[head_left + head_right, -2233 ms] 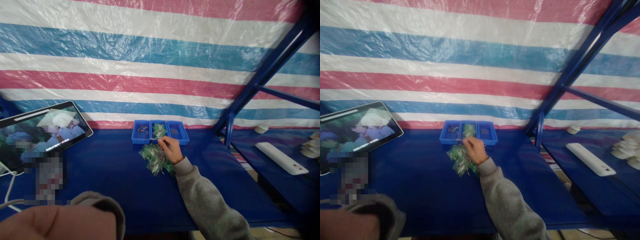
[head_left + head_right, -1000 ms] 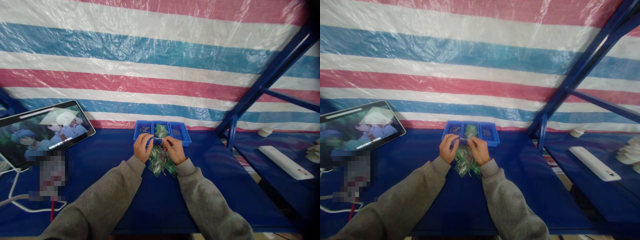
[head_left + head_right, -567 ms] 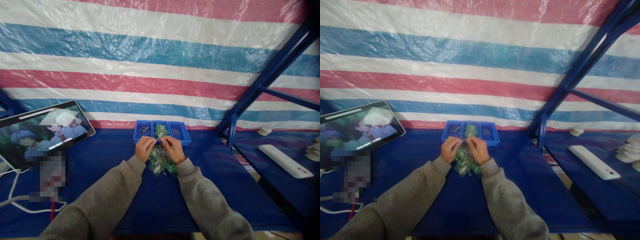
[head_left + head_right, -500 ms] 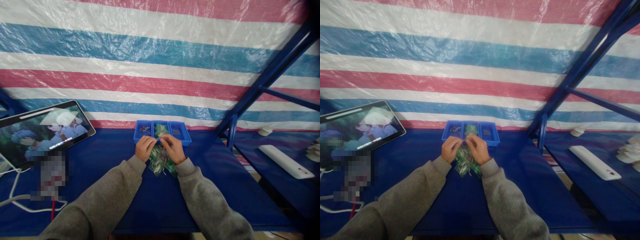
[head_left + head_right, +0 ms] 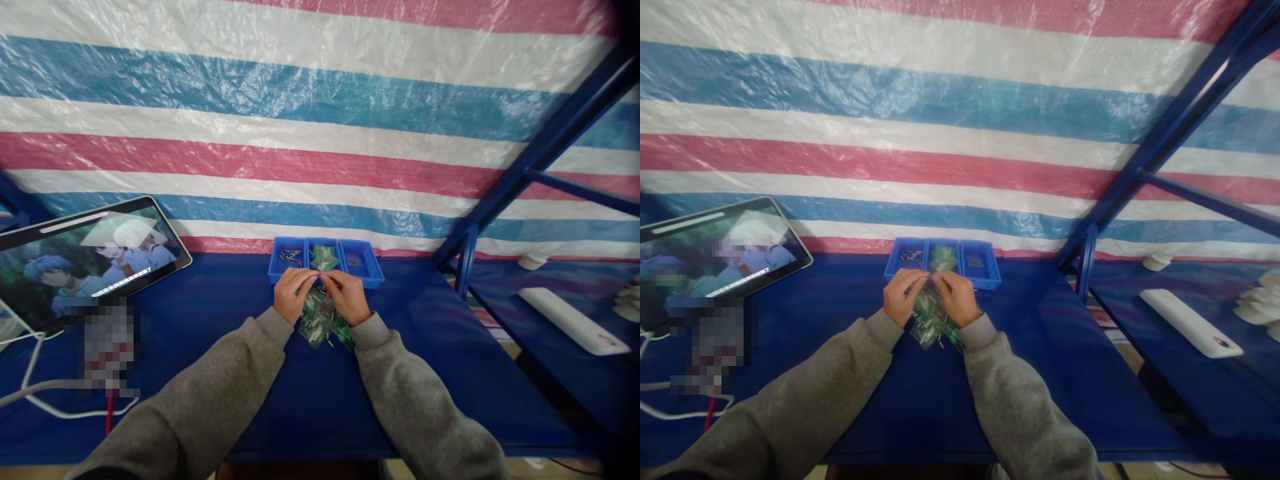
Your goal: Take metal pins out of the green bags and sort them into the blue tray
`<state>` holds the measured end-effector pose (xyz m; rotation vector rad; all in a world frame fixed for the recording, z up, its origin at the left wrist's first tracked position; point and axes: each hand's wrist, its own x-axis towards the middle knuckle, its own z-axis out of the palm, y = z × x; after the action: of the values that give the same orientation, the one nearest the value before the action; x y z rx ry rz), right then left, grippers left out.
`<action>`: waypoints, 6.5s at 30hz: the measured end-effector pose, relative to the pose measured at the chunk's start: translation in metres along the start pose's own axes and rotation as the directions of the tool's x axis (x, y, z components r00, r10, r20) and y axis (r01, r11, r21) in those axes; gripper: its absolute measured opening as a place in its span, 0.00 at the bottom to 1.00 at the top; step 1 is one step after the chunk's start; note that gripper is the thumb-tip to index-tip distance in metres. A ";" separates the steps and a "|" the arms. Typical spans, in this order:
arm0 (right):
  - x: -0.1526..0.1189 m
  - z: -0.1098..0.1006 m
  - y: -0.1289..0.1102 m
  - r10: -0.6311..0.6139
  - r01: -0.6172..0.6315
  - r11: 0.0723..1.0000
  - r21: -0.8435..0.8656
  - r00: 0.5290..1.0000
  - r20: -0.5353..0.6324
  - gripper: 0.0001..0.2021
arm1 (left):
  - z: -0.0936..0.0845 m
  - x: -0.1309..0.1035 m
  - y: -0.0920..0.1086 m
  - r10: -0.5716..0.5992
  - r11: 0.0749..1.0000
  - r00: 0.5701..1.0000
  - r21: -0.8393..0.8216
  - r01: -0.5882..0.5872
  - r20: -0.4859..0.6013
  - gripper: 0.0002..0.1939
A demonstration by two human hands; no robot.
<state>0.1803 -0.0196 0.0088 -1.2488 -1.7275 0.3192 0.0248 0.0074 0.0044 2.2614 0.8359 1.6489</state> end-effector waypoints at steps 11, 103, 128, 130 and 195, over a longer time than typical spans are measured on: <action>0.001 -0.004 -0.003 0.056 -0.054 0.998 0.020 0.990 -0.128 0.15 | 0.003 -0.005 -0.011 -0.056 0.995 0.998 0.084 0.053 0.038 0.11; 0.001 -0.006 -0.020 0.030 -0.022 0.974 -0.225 0.999 0.033 0.10 | -0.008 -0.004 -0.022 -0.071 0.997 0.996 -0.014 0.071 -0.058 0.09; 0.001 -0.006 -0.008 0.065 -0.068 0.986 -0.155 0.998 -0.028 0.13 | 0.000 -0.010 -0.011 -0.199 0.967 0.978 -0.150 0.208 0.069 0.18; 0.001 -0.007 -0.009 0.054 -0.057 0.977 -0.207 0.998 -0.021 0.14 | 0.000 -0.009 -0.011 -0.178 0.973 0.984 -0.144 0.180 0.026 0.17; 0.000 -0.003 -0.008 0.036 -0.035 0.999 0.020 0.998 -0.043 0.10 | 0.006 -0.011 -0.015 -0.385 0.846 0.918 -0.360 0.392 0.094 0.16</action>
<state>0.1784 -0.0237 0.0158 -1.2647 -1.6628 0.3269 0.0233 0.0144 -0.0136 1.7110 0.8256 1.4478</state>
